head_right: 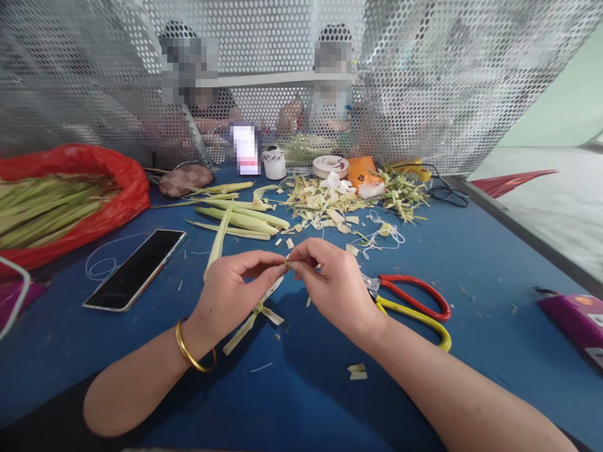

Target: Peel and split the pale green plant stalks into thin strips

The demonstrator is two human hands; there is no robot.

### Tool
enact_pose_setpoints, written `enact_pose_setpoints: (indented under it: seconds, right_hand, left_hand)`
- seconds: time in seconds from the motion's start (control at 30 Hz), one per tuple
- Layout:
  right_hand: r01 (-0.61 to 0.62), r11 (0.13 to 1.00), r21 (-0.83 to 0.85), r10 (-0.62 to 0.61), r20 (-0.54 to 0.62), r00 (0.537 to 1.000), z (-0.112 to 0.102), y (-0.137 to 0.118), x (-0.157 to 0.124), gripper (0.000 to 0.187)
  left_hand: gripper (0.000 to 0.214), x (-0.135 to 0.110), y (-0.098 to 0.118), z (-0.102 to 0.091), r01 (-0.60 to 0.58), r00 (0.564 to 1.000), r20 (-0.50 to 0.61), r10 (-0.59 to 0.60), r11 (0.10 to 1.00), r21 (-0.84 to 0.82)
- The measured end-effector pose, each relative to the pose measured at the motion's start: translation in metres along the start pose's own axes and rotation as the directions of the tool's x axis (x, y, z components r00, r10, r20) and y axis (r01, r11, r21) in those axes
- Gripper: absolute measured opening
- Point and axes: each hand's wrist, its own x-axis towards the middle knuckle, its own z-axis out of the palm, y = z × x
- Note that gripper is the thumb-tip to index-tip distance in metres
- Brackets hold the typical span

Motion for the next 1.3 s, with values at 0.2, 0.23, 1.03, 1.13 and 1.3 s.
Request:
enact_pose_setpoints:
  seconds: [0.2, 0.23, 1.03, 1.13, 1.3]
  right_hand:
    - [-0.033, 0.985, 0.167, 0.031, 0.011, 0.999, 0.002, 0.000, 0.001, 0.007]
    - [-0.011, 0.986, 0.168, 0.012, -0.004, 1.000, 0.002, 0.000, 0.001, 0.009]
    - [0.283, 0.954, 0.104, -0.267, -0.140, 0.953, 0.011, 0.008, -0.006, 0.029]
    - [0.278, 0.948, 0.157, -0.254, -0.154, 0.955, 0.013, 0.008, -0.007, 0.032]
    - [0.239, 0.939, 0.249, -0.207, -0.148, 0.967, 0.016, 0.007, -0.008, 0.034]
  left_hand:
    - [0.013, -0.002, 0.002, -0.002, -0.153, 0.985, -0.043, 0.167, 0.962, 0.225]
    - [0.013, -0.001, 0.002, -0.002, -0.107, 0.992, -0.041, 0.116, 0.979, 0.171]
    - [0.012, 0.006, -0.002, 0.000, 0.363, 0.929, 0.262, -0.260, 0.769, -0.526]
    - [0.012, 0.005, -0.002, 0.000, 0.341, 0.938, 0.243, -0.246, 0.780, -0.524]
    - [0.009, 0.005, -0.003, 0.002, 0.333, 0.941, 0.243, -0.237, 0.780, -0.530]
